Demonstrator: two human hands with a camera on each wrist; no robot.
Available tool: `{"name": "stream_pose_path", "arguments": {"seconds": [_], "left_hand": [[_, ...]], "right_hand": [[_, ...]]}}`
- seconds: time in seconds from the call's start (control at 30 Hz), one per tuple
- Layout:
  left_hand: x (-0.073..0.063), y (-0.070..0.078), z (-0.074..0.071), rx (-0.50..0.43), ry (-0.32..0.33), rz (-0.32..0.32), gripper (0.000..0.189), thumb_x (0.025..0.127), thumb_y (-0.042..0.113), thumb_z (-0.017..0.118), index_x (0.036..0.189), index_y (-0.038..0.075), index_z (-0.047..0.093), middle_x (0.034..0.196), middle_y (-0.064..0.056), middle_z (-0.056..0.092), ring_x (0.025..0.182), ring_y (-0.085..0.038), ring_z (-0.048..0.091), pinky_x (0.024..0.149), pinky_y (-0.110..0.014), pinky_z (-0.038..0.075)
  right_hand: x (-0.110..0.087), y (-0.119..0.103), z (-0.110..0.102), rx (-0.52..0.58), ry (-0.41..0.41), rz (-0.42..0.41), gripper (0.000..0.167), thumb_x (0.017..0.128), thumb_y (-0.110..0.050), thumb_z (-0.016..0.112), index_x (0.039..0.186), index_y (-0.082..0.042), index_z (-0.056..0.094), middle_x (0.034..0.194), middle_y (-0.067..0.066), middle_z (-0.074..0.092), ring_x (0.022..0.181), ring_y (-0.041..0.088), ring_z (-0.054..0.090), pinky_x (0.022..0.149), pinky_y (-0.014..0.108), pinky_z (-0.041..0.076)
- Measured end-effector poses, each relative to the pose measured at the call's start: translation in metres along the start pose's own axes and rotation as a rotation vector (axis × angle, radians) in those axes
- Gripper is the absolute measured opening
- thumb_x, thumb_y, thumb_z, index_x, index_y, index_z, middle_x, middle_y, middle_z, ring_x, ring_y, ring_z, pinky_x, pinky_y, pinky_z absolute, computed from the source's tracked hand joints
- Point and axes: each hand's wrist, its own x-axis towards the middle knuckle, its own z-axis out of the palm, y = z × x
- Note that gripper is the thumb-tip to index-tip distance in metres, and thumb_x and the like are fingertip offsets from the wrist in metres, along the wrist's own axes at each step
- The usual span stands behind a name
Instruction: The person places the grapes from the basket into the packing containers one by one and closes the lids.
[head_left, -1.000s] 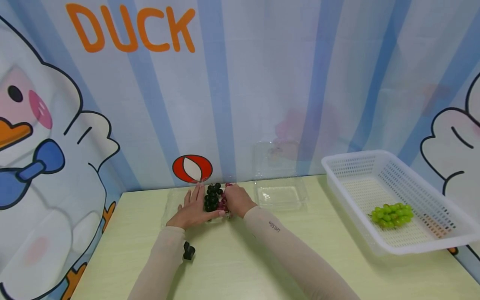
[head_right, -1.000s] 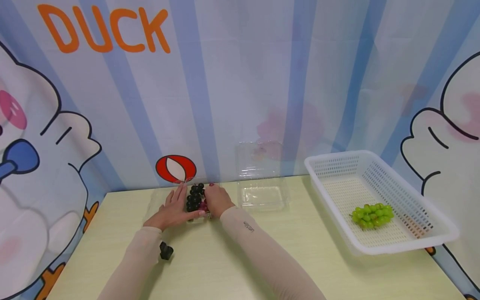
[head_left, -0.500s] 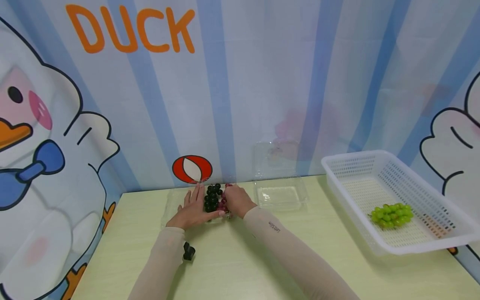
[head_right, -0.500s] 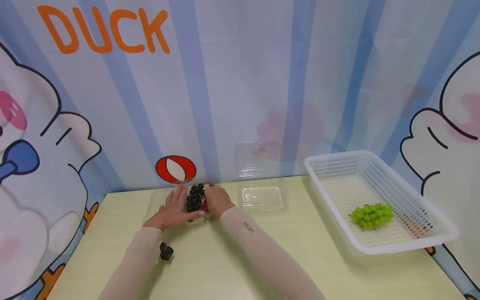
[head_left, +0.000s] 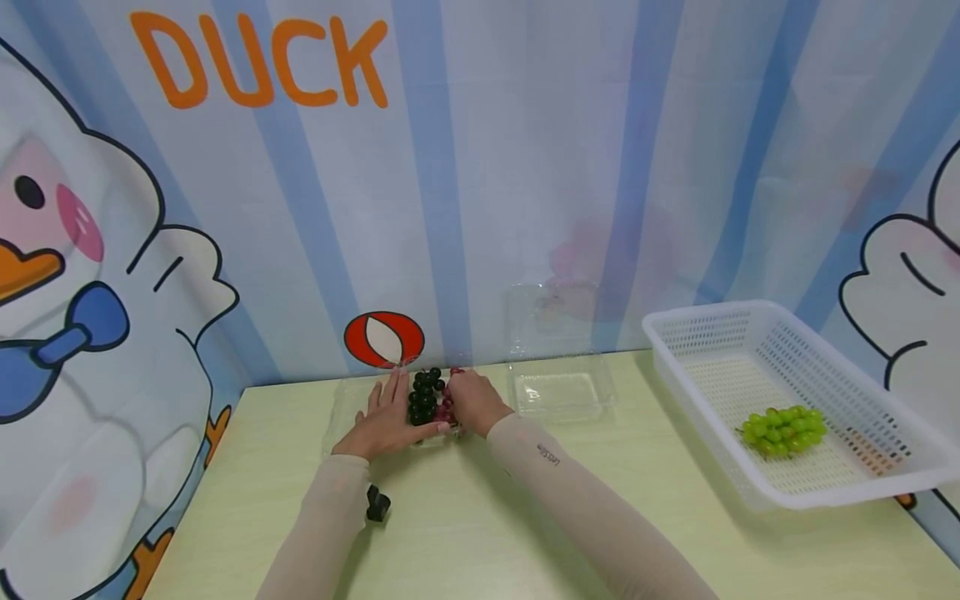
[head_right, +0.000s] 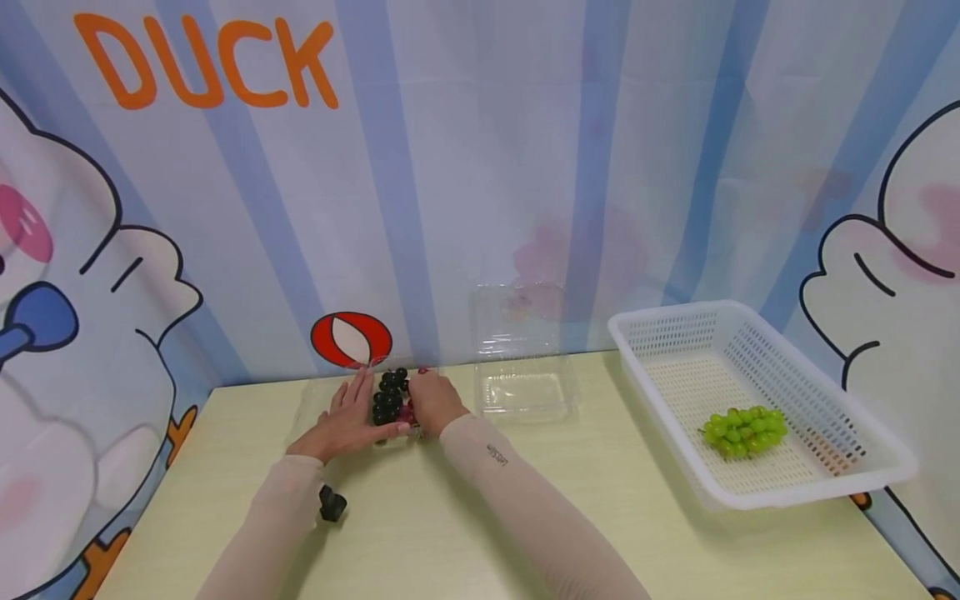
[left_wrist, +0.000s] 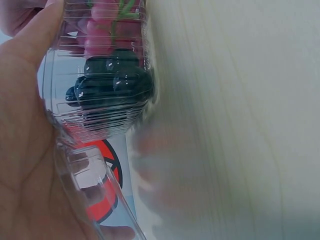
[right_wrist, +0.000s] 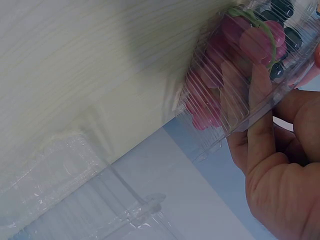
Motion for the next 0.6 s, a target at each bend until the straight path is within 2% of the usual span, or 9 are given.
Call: {"name": "stream_pose_path", "arguments": {"seconds": [0.4, 0.6], "left_hand": [[0.0007, -0.0014, 0.0011, 0.009, 0.0, 0.002, 0.13, 0.078, 0.086, 0.058, 0.164, 0.012, -0.005, 0.171, -0.009, -0.009, 0.155, -0.045, -0.006, 0.11, -0.081, 0.012], [0.0007, -0.0013, 0.0014, 0.004, -0.004, 0.001, 0.13, 0.078, 0.086, 0.058, 0.164, 0.012, -0.005, 0.171, -0.01, -0.009, 0.155, -0.045, -0.006, 0.11, -0.081, 0.011]], "right_hand": [[0.0012, 0.0005, 0.0022, -0.026, 0.008, 0.001, 0.023, 0.097, -0.002, 0.065, 0.075, -0.01, 0.067, 0.075, 0.0, 0.065, 0.063, 0.012, 0.052, 0.061, 0.027, 0.047], [0.0028, 0.0014, 0.0032, -0.022, 0.002, 0.004, 0.026, 0.097, -0.003, 0.064, 0.073, -0.011, 0.064, 0.073, 0.0, 0.063, 0.062, 0.013, 0.051, 0.06, 0.027, 0.046]]}}
